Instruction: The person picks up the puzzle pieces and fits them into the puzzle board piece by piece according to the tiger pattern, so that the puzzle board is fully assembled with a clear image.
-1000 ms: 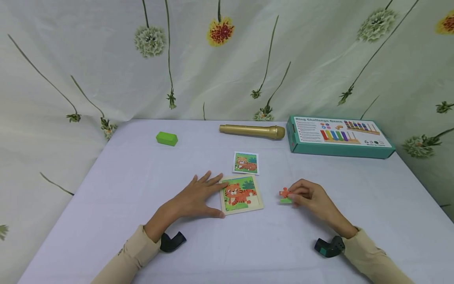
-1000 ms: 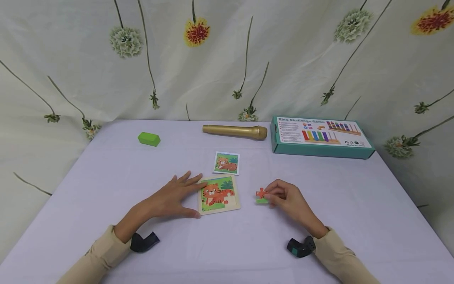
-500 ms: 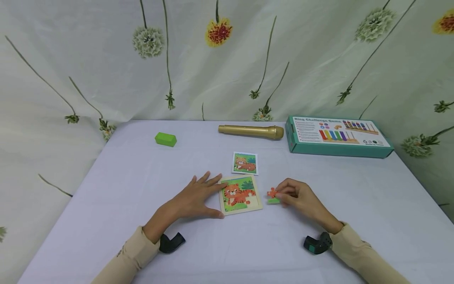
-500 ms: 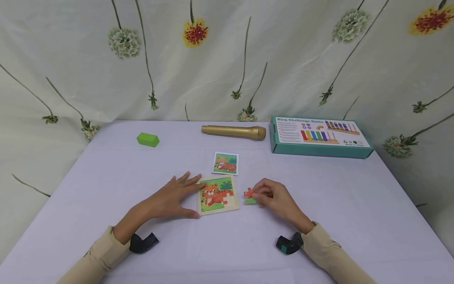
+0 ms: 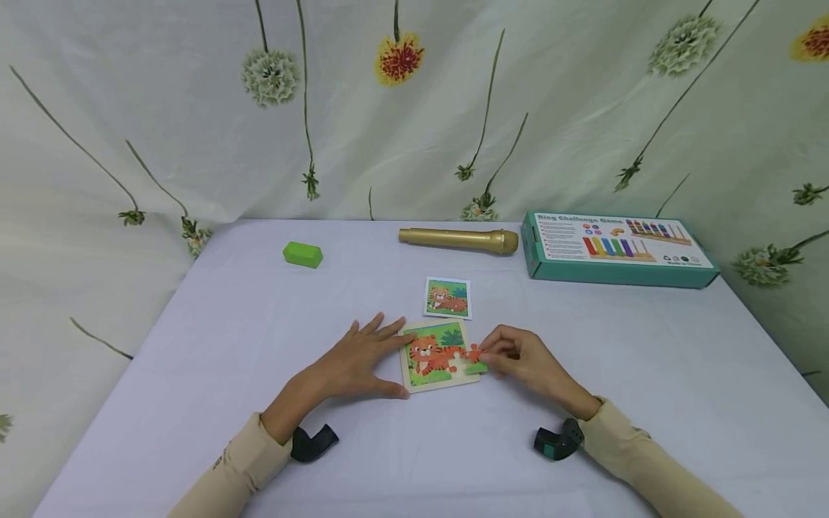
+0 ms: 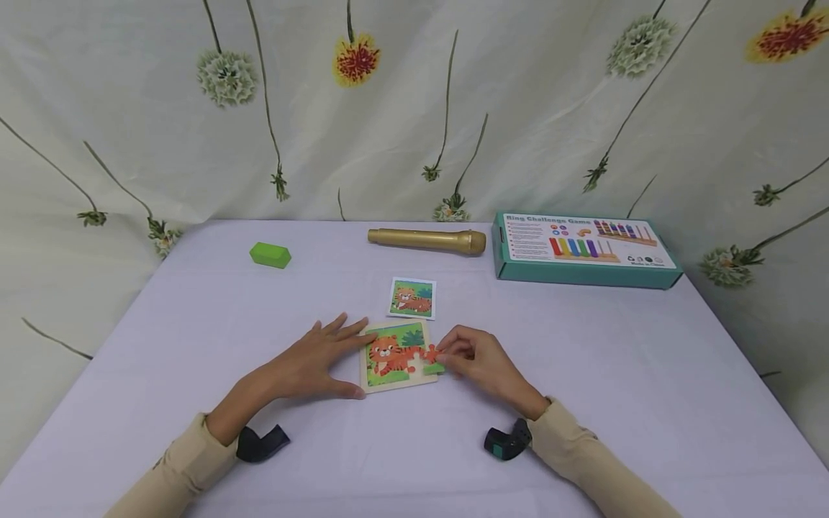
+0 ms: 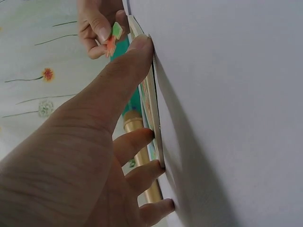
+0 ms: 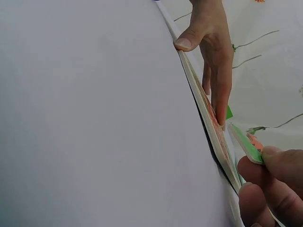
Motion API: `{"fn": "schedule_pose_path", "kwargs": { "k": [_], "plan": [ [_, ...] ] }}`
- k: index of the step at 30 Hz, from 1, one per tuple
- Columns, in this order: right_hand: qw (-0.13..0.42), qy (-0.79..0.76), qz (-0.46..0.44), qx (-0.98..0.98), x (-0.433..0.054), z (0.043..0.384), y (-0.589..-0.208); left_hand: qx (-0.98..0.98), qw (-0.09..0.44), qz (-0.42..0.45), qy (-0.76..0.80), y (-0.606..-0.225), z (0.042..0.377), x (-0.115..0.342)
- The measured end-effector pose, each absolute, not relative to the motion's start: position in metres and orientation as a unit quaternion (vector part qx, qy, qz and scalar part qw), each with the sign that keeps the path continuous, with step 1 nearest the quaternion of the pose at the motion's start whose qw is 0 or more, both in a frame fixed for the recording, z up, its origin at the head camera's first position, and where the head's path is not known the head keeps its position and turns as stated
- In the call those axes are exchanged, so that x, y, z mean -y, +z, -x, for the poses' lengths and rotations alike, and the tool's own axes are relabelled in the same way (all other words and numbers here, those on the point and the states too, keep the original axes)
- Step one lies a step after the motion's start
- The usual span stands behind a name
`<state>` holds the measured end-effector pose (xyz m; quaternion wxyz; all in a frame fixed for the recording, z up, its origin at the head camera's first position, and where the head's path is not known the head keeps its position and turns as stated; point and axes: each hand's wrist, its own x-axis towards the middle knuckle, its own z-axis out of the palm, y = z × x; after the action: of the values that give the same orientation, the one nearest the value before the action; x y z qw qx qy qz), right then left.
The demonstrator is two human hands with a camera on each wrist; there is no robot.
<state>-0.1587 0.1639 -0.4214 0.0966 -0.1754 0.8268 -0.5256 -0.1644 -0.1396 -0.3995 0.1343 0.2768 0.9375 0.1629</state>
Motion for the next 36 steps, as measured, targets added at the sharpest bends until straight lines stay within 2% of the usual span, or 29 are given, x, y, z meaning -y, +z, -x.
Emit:
{"fn": "schedule_pose_path", "kwargs": {
  "k": [36],
  "plan": [
    [0.076,-0.474,0.195,-0.855,-0.139,0.160,-0.421,-0.938,0.130,-0.278,0.161,-0.400,0.164,0.140]
  ]
}}
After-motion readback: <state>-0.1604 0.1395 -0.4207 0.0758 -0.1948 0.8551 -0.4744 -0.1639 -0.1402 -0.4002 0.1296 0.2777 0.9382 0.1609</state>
